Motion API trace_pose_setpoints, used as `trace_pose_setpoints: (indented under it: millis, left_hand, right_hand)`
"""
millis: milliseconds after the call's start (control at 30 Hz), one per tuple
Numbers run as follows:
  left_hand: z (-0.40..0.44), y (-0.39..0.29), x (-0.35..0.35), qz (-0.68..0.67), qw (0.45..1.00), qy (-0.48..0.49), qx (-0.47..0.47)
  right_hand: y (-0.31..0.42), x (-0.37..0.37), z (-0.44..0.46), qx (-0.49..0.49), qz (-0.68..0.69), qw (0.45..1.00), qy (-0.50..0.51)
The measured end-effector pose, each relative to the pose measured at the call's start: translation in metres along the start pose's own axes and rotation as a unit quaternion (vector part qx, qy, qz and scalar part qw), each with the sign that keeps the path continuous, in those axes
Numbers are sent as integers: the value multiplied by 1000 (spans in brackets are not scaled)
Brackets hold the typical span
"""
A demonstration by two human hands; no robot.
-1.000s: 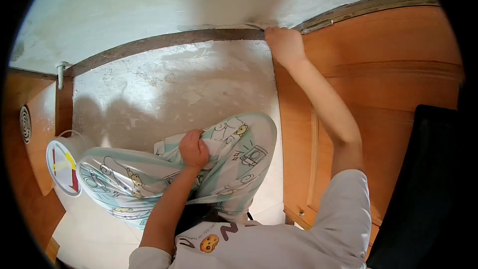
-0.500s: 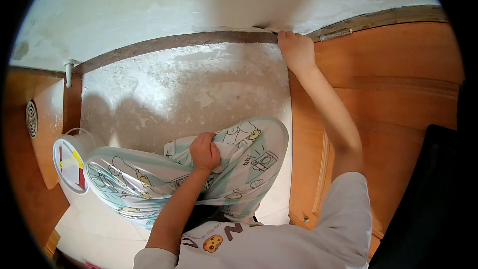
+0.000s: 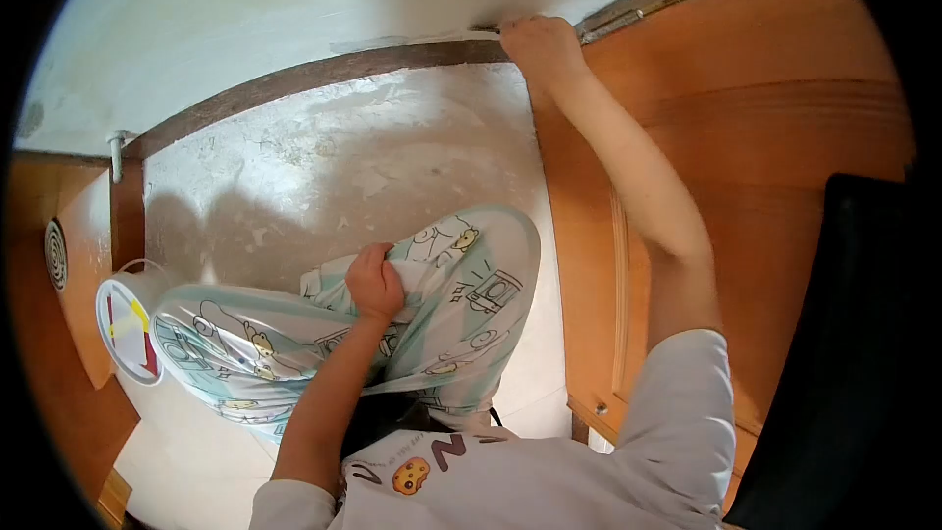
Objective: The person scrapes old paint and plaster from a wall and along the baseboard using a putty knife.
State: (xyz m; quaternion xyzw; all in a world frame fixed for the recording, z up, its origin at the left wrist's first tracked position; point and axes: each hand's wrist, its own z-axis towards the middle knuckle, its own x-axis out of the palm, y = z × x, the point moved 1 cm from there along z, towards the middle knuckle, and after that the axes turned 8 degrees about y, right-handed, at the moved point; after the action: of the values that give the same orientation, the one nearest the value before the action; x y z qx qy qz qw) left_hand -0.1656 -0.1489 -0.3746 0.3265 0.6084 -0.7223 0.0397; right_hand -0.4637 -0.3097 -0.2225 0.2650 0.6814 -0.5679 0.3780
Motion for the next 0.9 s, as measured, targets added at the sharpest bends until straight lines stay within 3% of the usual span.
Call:
trace_pose_setpoints:
  millis: [100,167,233,300,367,467,533,633,700,800,900]
  left_hand:
    - [1,1,-3,7,1000,-6,-11]
    - [0,1,0,10,1000,-15,3]
    - [-4,3,3,13,1000,-17,-6]
    - [-1,7,3,13,1000,-22,1]
    - [-3,7,3,2,1000,-26,12]
    - [-2,5,1,3,1000,-7,14]
    - [-2,0,1,7,1000,-6,5]
    - [1,-2,1,4,1000,2,-2]
    - [-1,0,1,2,1000,1,-2]
    - [-1,2,5,1,1000,-7,0]
    - [-1,3,3,1,1000,1,-6]
  right_hand:
    - [-1,-11,-13,34,57,998,20]
    - [17,39,8,0,104,994,-27]
    - [52,40,19,67,160,983,63]
    - [86,69,28,39,145,984,96]
    - [113,102,27,94,238,966,43]
    - [84,45,-27,238,342,903,110]
    - [60,42,-63,364,406,828,131]
    - [24,60,-110,405,517,750,80]
    - [14,60,-130,421,538,729,37]
    - [-2,8,-126,467,462,753,15]
    - [-23,-38,-106,450,362,816,4]
